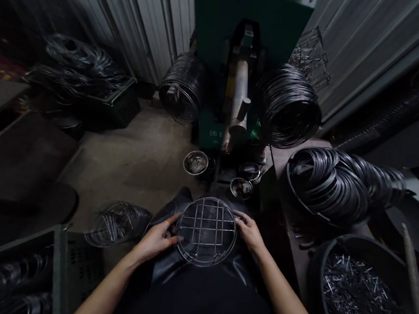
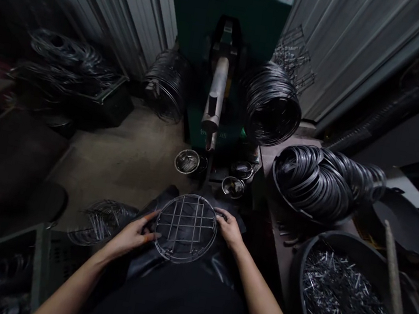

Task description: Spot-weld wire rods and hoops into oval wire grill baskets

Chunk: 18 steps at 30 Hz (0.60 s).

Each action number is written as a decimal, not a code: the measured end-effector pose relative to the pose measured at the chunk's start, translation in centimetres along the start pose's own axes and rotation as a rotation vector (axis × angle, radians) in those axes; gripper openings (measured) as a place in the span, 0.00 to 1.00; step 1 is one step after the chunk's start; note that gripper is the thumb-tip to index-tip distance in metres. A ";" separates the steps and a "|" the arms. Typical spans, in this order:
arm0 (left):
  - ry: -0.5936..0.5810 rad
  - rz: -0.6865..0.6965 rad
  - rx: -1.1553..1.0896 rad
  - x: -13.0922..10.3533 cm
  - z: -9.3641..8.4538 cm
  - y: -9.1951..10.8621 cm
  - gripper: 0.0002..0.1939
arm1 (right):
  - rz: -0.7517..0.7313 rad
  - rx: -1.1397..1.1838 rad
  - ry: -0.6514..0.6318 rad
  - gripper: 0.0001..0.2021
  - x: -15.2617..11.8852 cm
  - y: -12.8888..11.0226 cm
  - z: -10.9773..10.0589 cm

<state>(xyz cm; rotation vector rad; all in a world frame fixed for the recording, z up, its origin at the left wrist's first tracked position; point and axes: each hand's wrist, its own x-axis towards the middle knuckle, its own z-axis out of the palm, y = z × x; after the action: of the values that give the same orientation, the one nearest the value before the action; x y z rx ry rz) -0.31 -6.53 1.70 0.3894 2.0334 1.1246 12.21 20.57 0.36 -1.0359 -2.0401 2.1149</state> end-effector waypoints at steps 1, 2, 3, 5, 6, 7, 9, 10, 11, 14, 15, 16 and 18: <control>0.007 -0.004 0.033 0.0 0.0 0.0 0.42 | -0.022 -0.030 0.008 0.18 0.1 -0.1 0.0; 0.009 -0.007 0.050 0.1 0.0 -0.1 0.42 | -0.046 -0.059 0.011 0.16 0.2 -0.2 0.0; 0.010 -0.006 0.057 0.2 0.0 -0.1 0.42 | -0.069 -0.088 0.008 0.15 0.3 -0.3 0.0; 0.015 0.003 0.053 0.5 0.0 -0.3 0.42 | -0.109 -0.144 -0.009 0.14 0.5 -0.5 0.0; 0.013 0.011 0.048 0.6 0.0 -0.5 0.42 | -0.121 -0.171 -0.018 0.14 0.5 -0.6 0.0; 0.009 0.019 0.042 0.8 0.0 -0.7 0.42 | -0.127 -0.195 -0.026 0.15 0.6 -0.6 -0.1; -0.002 0.032 0.016 1.3 0.0 -1.1 0.43 | -0.130 -0.225 -0.035 0.15 0.8 -0.8 -0.1; -0.007 0.038 0.000 1.5 0.0 -1.4 0.43 | -0.131 -0.233 -0.039 0.16 0.9 -0.8 -0.1; -0.013 0.044 -0.015 1.6 0.0 -1.6 0.44 | -0.133 -0.237 -0.045 0.16 0.9 -0.8 -0.1; -0.044 0.046 -0.047 2.0 0.0 -2.3 0.45 | -0.153 -0.250 -0.066 0.17 1.0 -0.7 -0.1; -0.053 0.046 -0.053 2.1 -0.1 -2.5 0.45 | -0.163 -0.256 -0.075 0.17 0.9 -0.6 -0.2; -0.057 0.049 -0.059 2.2 -0.1 -2.7 0.45 | -0.171 -0.264 -0.085 0.17 0.9 -0.6 -0.2; -0.060 0.066 -0.071 2.2 -0.1 -2.9 0.46 | -0.180 -0.281 -0.101 0.17 0.8 -0.4 -0.4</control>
<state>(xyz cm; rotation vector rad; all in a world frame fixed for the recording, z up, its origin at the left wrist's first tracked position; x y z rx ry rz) -1.54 -6.92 -1.66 0.4515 1.9351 1.2078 11.59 21.35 0.44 -0.7461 -2.4288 1.8679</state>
